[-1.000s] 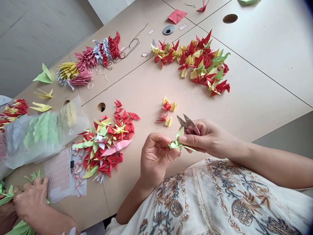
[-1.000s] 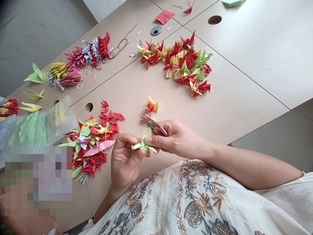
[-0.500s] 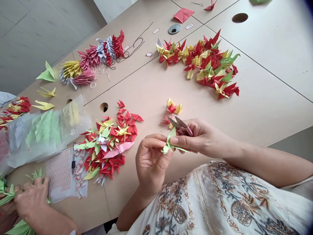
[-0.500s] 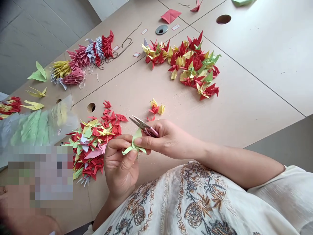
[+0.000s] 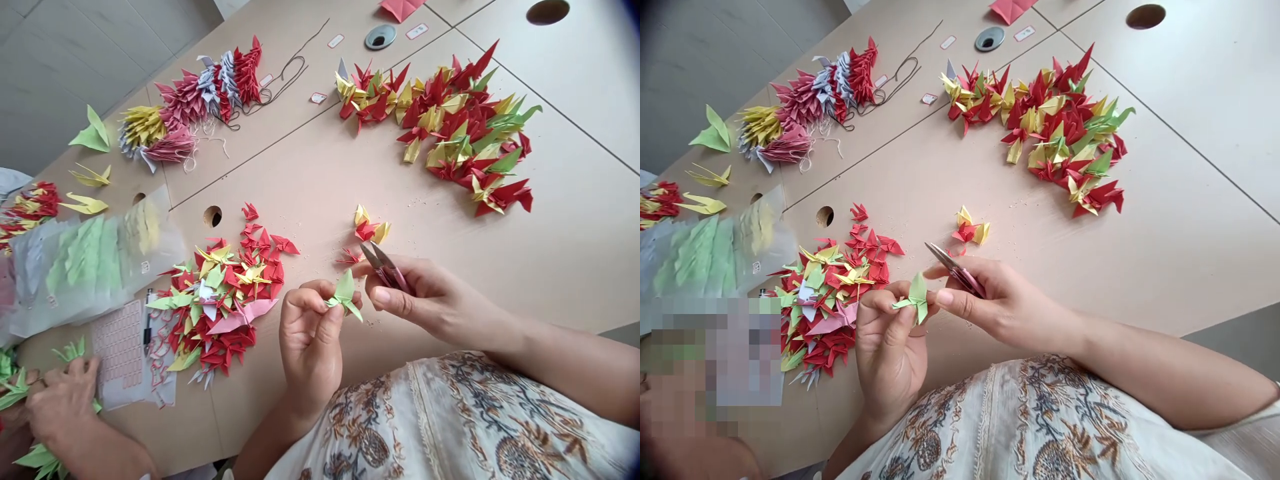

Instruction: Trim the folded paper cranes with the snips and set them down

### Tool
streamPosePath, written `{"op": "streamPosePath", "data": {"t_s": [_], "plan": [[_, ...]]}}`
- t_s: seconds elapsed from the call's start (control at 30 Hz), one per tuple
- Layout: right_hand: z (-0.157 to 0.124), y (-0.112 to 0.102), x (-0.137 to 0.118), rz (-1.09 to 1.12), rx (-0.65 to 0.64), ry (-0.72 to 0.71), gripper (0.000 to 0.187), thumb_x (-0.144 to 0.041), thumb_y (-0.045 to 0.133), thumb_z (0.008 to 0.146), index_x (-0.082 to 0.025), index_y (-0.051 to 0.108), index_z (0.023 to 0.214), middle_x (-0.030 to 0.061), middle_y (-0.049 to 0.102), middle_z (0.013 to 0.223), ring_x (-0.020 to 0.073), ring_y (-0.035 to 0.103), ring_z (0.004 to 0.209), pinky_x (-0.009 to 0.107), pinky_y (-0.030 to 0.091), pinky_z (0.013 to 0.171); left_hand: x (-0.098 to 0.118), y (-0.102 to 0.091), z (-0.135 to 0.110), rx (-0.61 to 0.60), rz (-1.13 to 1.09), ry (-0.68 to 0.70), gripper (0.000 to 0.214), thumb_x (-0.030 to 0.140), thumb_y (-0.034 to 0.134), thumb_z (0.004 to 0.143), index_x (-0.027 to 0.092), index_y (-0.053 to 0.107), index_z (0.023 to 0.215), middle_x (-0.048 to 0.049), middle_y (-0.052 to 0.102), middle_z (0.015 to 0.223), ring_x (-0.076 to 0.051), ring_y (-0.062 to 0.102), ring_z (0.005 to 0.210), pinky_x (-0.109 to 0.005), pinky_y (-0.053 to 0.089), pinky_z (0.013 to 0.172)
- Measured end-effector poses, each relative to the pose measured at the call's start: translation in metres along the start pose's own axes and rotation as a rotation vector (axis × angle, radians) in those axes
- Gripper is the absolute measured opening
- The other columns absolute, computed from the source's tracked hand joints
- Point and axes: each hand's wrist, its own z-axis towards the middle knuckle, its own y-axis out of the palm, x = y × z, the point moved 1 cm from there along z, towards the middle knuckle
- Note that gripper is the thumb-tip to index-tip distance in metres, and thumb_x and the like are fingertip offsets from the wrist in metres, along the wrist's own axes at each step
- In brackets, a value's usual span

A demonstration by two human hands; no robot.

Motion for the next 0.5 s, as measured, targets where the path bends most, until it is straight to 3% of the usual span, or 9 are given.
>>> {"op": "streamPosePath", "data": {"t_s": [0.17,0.23,0.3,0.33,0.4,0.47,0.5], "plan": [[-0.007,0.0,0.007,-0.204,0.142,-0.048,0.037,-0.037,0.055,0.106,-0.024,0.063,0.14,-0.0012,0.055,0.081,0.0123,0.048,0.068,0.025,0.045,0.061,-0.003,-0.008,-0.001,0.078,0.144,0.076,0.017,0.015,0.064,0.1,0.029,0.072,0.103,0.0022,0.068,0.111,-0.008,0.074,0.093,-0.02,0.062,0.084],[-0.012,0.001,0.013,-0.155,0.135,-0.098,0.052,-0.034,0.047,0.11,-0.039,0.038,0.161,0.0008,0.065,0.095,0.0108,0.053,0.066,0.023,0.049,0.059,-0.005,-0.01,0.0,0.11,0.165,0.078,0.015,0.018,0.066,0.099,0.03,0.074,0.104,0.0012,0.068,0.11,-0.009,0.072,0.094,-0.02,0.062,0.084],[-0.016,0.001,0.018,-0.07,0.094,-0.13,0.064,-0.03,0.039,0.112,-0.057,0.01,0.163,0.0009,0.068,0.113,0.0081,0.054,0.061,0.021,0.051,0.054,-0.006,-0.011,0.0,0.126,0.161,0.065,0.014,0.02,0.07,0.097,0.031,0.076,0.105,0.001,0.068,0.11,-0.009,0.072,0.093,-0.021,0.062,0.085],[-0.017,0.0,0.019,-0.052,0.069,-0.145,0.064,-0.03,0.037,0.113,-0.062,0.009,0.161,0.0006,0.068,0.12,0.0069,0.053,0.058,0.02,0.051,0.053,-0.006,-0.011,0.0,0.128,0.156,0.058,0.014,0.021,0.071,0.096,0.031,0.076,0.105,0.0011,0.067,0.11,-0.009,0.072,0.092,-0.021,0.062,0.087],[-0.018,-0.001,0.018,-0.075,-0.004,-0.175,0.051,-0.03,0.035,0.113,-0.06,0.036,0.154,0.0005,0.068,0.117,0.0053,0.053,0.057,0.019,0.051,0.054,-0.007,-0.01,0.0,0.127,0.145,0.037,0.015,0.021,0.073,0.095,0.031,0.077,0.105,0.0013,0.066,0.11,-0.008,0.073,0.09,-0.022,0.062,0.088],[-0.018,-0.003,0.013,-0.087,-0.069,-0.161,0.036,-0.032,0.037,0.112,-0.043,0.065,0.132,0.0011,0.067,0.105,0.0045,0.055,0.059,0.018,0.051,0.057,-0.007,-0.01,0.0,0.136,0.134,0.021,0.014,0.022,0.074,0.094,0.031,0.077,0.104,0.0013,0.066,0.109,-0.009,0.074,0.089,-0.021,0.062,0.087],[-0.018,-0.003,0.011,-0.063,-0.092,-0.128,0.031,-0.033,0.042,0.111,-0.036,0.07,0.122,0.0014,0.067,0.102,0.0044,0.056,0.06,0.017,0.05,0.058,-0.006,-0.009,0.001,0.14,0.127,0.016,0.013,0.022,0.074,0.094,0.031,0.077,0.103,0.0015,0.066,0.108,-0.008,0.074,0.088,-0.021,0.061,0.086]]}}
